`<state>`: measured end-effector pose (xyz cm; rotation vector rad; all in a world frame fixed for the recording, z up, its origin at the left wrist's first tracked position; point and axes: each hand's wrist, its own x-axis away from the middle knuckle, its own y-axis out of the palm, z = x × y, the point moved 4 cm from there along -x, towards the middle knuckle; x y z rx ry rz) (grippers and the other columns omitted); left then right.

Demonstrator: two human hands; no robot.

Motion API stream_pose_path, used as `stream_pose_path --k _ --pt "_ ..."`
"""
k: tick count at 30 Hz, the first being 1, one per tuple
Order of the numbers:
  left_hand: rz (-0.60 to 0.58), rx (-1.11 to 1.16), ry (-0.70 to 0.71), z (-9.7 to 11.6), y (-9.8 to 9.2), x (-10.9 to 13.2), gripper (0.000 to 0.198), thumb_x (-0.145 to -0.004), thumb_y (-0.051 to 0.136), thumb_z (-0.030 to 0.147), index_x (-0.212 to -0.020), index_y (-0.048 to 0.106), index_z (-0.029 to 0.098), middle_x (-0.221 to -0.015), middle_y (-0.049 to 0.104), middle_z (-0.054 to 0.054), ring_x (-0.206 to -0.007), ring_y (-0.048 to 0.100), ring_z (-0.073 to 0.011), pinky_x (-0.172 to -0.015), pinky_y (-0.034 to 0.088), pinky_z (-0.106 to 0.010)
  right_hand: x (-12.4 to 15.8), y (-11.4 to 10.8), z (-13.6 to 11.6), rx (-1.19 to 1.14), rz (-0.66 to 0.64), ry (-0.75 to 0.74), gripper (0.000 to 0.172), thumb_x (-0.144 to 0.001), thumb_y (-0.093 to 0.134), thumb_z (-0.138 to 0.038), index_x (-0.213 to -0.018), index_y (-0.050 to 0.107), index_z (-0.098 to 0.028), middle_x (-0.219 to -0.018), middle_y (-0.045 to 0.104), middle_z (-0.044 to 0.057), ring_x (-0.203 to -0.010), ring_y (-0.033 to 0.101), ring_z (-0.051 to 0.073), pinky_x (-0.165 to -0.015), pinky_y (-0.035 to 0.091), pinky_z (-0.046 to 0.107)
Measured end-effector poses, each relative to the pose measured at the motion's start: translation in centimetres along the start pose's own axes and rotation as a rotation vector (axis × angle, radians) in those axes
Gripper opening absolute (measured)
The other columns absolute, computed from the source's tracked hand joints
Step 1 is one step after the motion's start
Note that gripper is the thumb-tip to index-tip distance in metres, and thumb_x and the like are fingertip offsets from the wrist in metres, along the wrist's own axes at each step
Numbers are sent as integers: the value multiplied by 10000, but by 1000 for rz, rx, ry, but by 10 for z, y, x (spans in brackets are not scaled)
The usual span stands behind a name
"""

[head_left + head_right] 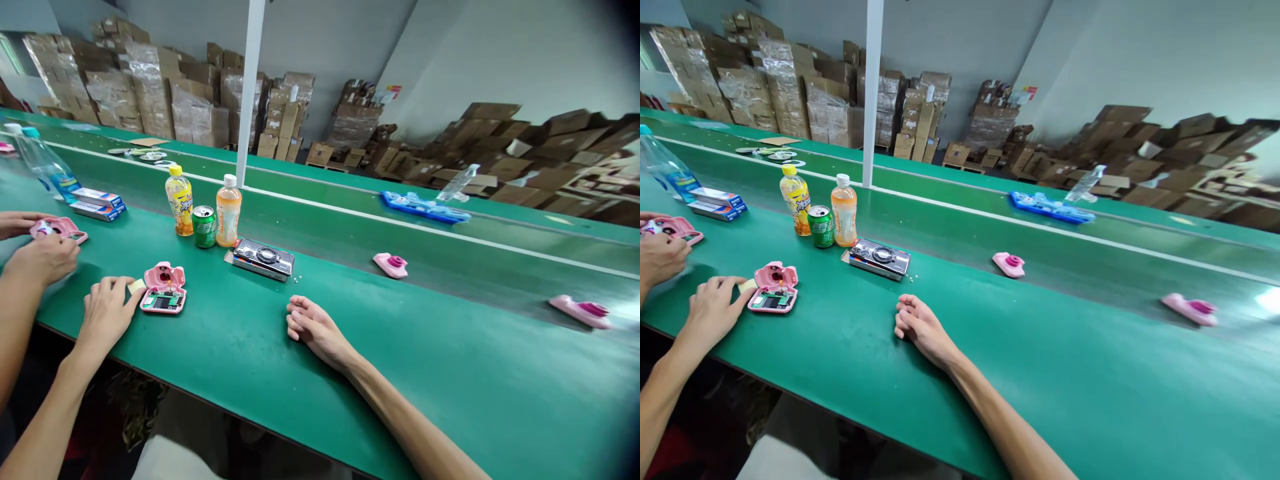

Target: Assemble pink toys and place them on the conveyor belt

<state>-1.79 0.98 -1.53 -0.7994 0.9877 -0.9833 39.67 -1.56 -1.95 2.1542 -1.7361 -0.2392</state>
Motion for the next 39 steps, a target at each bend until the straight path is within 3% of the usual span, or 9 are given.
stream_pose_path --k 5,9,12,15,21,25,28,31,39 --pt "-50 314 -113 5 0 -3 394 -861 492 559 -1076 481 229 -1084 696 -120 -1006 670 -367 -905 528 -495 1 -1 1 20 30 2 439 -732 881 -291 -1041 583 -203 -872 549 -28 -565 396 63 -508 384 231" --pt "-91 677 -204 13 10 -13 443 -847 526 542 -1144 513 215 -986 750 -69 -808 701 -245 -769 557 -356 3 1 1 57 42 15 427 -766 883 -382 -1015 585 -203 -805 495 -52 -542 329 53 -483 360 214" --pt "-167 789 -139 31 17 -22 523 -862 514 545 -1229 575 177 -1072 755 -97 -803 703 -226 -744 557 -324 7 4 0 106 38 35 402 -814 840 -486 -930 586 -198 -705 407 -83 -497 233 40 -432 299 194" --pt "-252 765 -9 58 18 -24 456 -880 523 557 -1118 671 197 -1067 761 -74 -919 707 -246 -804 548 -312 8 4 0 162 42 47 454 -817 800 -592 -839 565 -205 -642 311 -103 -464 159 35 -380 226 184" --pt "-472 925 138 110 19 12 356 -954 491 512 -991 693 222 -938 758 -17 -745 700 -188 -736 534 -285 13 5 6 298 97 1 495 -823 722 -706 -904 651 -224 -549 216 -121 -419 130 53 -341 165 193" --pt "-479 1087 -31 115 25 48 357 -932 550 492 -1098 680 204 -845 752 -18 -655 689 -179 -705 540 -301 27 40 6 627 120 -214 313 -907 721 -522 -944 749 -212 -563 431 -54 -466 371 92 -412 322 217" --pt "-493 1290 -144 113 30 66 434 -837 676 487 -1131 667 168 -859 766 -45 -718 712 -201 -711 562 -311 27 95 2 1015 30 -532 201 -996 611 -320 -1109 754 -235 -908 671 50 -726 614 149 -606 511 251" --pt "-531 1426 -146 114 33 75 425 -793 749 476 -1066 691 155 -952 772 -77 -851 720 -220 -736 573 -301 10 138 6 1228 -84 -710 261 -1035 509 -205 -1212 702 -212 -1117 710 93 -883 679 165 -748 553 265" --pt "-441 1399 -104 109 36 81 368 -918 650 498 -1075 693 168 -829 684 -4 -639 602 -122 -645 507 -252 -21 153 15 1540 -167 -737 140 -1019 544 -141 -1004 679 -177 -950 733 51 -812 682 162 -744 529 261"
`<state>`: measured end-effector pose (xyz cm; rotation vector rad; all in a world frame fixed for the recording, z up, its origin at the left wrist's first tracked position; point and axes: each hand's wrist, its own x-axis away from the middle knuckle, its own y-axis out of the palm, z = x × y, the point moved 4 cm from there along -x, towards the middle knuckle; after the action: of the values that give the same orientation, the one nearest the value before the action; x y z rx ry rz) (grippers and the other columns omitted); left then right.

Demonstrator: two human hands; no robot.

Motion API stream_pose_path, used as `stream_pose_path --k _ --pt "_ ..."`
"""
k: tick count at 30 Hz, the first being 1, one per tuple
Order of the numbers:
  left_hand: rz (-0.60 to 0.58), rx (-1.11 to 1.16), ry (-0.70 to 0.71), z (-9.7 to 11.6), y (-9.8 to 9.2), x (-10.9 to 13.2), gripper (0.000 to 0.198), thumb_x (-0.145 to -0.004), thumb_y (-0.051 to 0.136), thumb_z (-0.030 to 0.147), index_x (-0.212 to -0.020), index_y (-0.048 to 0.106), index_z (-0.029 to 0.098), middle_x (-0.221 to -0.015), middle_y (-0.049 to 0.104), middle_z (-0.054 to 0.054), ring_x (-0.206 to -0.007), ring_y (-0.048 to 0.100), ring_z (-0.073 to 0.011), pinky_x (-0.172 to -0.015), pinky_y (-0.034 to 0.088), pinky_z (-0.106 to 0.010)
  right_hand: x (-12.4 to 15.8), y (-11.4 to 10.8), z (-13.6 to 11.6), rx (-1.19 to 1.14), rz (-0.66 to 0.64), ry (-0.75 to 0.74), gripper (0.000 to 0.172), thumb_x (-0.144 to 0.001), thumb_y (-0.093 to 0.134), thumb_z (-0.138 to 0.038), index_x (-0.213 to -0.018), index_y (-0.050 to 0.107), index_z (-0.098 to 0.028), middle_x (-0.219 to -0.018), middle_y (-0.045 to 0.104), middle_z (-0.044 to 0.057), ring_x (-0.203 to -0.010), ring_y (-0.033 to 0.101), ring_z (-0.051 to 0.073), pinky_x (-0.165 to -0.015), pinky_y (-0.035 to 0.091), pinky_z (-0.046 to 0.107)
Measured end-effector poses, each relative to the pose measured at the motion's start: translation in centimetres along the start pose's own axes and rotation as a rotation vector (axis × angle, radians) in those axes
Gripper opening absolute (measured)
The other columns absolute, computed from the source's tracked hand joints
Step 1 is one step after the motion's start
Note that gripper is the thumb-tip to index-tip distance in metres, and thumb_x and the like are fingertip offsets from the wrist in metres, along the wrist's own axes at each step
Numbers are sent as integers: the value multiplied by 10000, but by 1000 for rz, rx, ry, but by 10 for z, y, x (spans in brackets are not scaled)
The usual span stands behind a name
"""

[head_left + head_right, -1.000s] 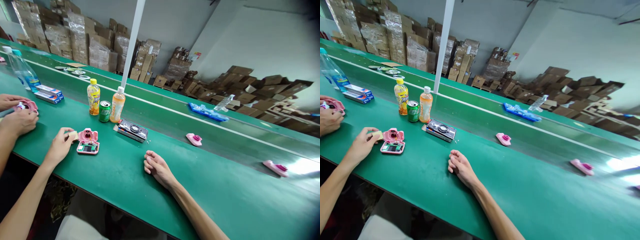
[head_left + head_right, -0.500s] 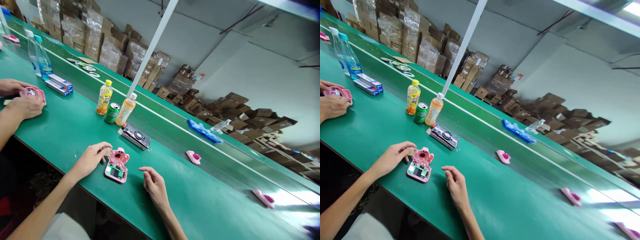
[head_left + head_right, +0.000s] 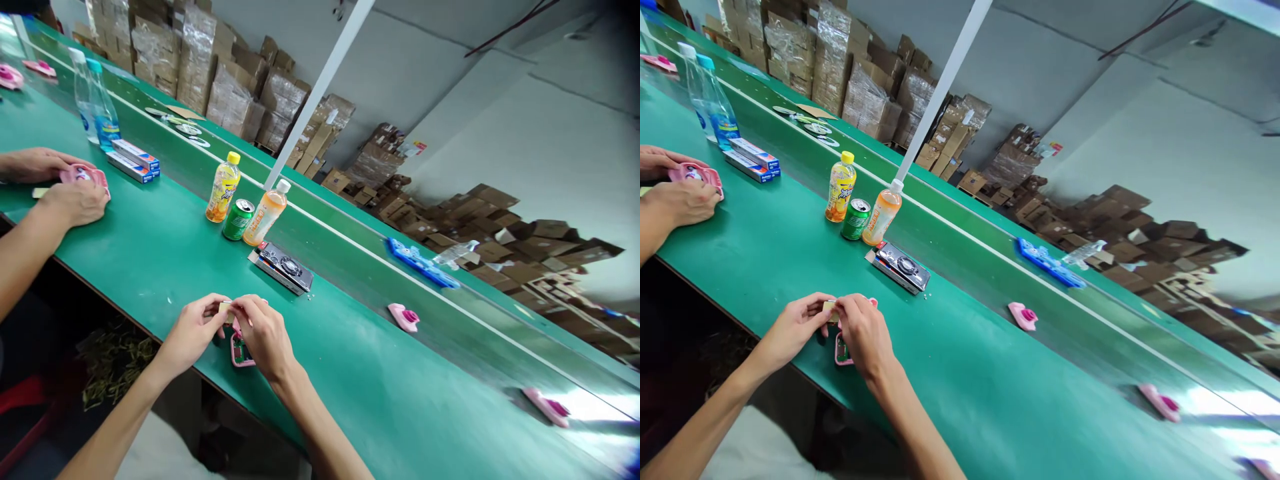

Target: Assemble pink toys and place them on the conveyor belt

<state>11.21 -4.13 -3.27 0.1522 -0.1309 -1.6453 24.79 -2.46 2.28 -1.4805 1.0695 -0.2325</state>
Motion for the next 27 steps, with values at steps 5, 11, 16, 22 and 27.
stream_pose_path --k 5,11,16,22,27 --pt "-14 -47 -10 -3 2 3 360 -935 629 468 -1135 699 178 -889 716 -20 -721 632 -140 -652 512 -243 -6 -3 -6 222 -120 -59 84 -1013 569 -176 -965 638 -180 -970 686 57 -807 638 181 -597 489 259" --pt "0 78 -31 -4 3 -3 350 -892 619 359 -1161 724 161 -1076 779 -71 -894 728 -193 -788 587 -288 5 8 -15 402 -66 -192 252 -1057 363 -131 -1036 614 -149 -1021 639 121 -849 591 210 -619 516 288" --pt "-66 185 -154 0 -2 -13 475 -781 712 426 -1156 764 140 -1117 799 -96 -1086 733 -274 -1011 565 -405 12 10 -20 391 -73 -299 276 -1034 351 -65 -964 610 -129 -962 645 122 -852 575 224 -797 558 365" --pt "-23 165 -211 4 -13 -15 528 -694 826 512 -1101 803 176 -1162 790 -90 -1007 746 -256 -981 572 -380 36 -25 -50 175 -128 -235 286 -1062 322 -92 -1011 600 -138 -1076 691 144 -1053 625 226 -945 555 372" --pt "-25 77 -254 6 -19 -10 546 -661 899 498 -1120 792 224 -952 798 -34 -730 690 -145 -734 585 -258 187 -78 -32 -36 53 492 212 -1052 418 -229 -946 602 -216 -837 701 34 -729 675 145 -693 578 231"
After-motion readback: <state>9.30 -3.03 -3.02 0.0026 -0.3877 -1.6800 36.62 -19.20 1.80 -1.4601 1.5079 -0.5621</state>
